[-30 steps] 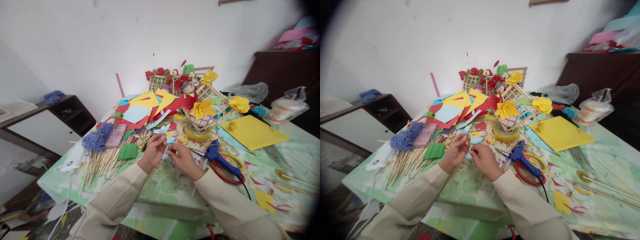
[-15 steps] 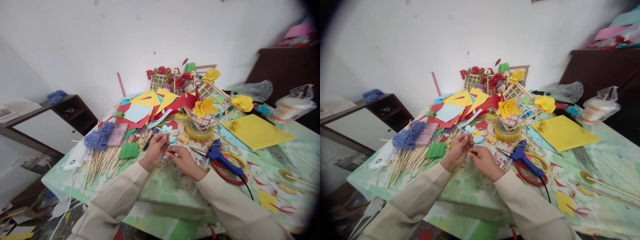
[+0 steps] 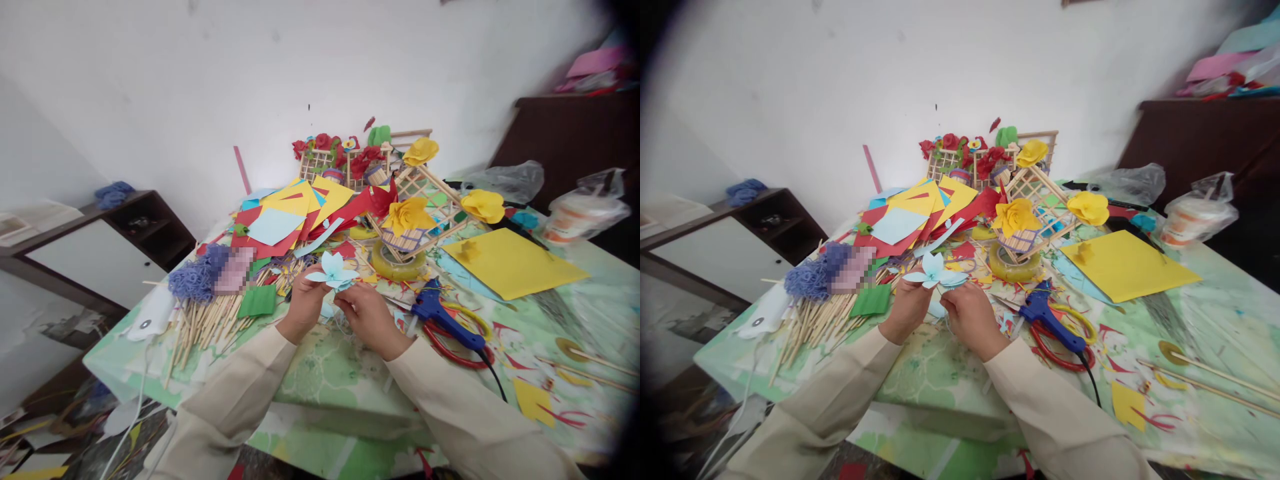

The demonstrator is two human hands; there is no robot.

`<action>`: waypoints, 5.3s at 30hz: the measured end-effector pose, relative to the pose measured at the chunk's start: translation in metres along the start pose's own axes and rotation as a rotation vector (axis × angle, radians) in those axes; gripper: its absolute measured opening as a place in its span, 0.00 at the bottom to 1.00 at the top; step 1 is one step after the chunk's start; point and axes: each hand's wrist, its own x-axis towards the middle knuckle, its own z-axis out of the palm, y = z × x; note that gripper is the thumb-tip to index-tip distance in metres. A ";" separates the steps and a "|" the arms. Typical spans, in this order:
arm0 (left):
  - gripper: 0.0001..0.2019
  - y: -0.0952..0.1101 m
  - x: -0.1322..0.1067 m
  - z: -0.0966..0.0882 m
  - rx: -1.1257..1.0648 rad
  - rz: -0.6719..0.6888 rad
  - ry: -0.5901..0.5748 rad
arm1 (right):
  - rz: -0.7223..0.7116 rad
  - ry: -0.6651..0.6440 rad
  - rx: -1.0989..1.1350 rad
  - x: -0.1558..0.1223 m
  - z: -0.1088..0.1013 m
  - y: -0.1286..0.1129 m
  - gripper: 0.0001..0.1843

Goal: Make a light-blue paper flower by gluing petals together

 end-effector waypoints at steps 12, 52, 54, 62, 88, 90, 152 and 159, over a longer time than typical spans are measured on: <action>0.07 0.004 -0.005 -0.003 0.181 0.079 -0.068 | -0.018 0.077 0.006 0.000 0.005 0.007 0.10; 0.12 0.007 -0.002 -0.007 0.487 0.217 -0.452 | 0.109 0.137 0.706 0.007 -0.052 -0.005 0.08; 0.13 0.007 -0.002 -0.008 0.468 0.210 -0.468 | 0.118 0.124 0.689 0.007 -0.053 -0.006 0.09; 0.09 0.006 -0.002 -0.003 0.402 0.225 -0.441 | 0.143 0.126 0.627 0.007 -0.054 -0.007 0.10; 0.08 -0.006 -0.007 -0.008 0.333 -0.005 -0.462 | 0.209 0.171 0.701 0.008 -0.046 -0.001 0.10; 0.09 -0.011 -0.008 -0.008 0.283 -0.075 -0.426 | 0.227 0.146 0.763 0.008 -0.047 -0.001 0.10; 0.11 0.010 0.001 -0.012 0.236 0.127 -0.321 | -0.248 0.168 -0.124 -0.005 -0.003 -0.001 0.11; 0.13 0.003 -0.004 -0.006 0.052 -0.140 -0.079 | -0.175 0.088 -0.065 -0.006 0.001 -0.007 0.11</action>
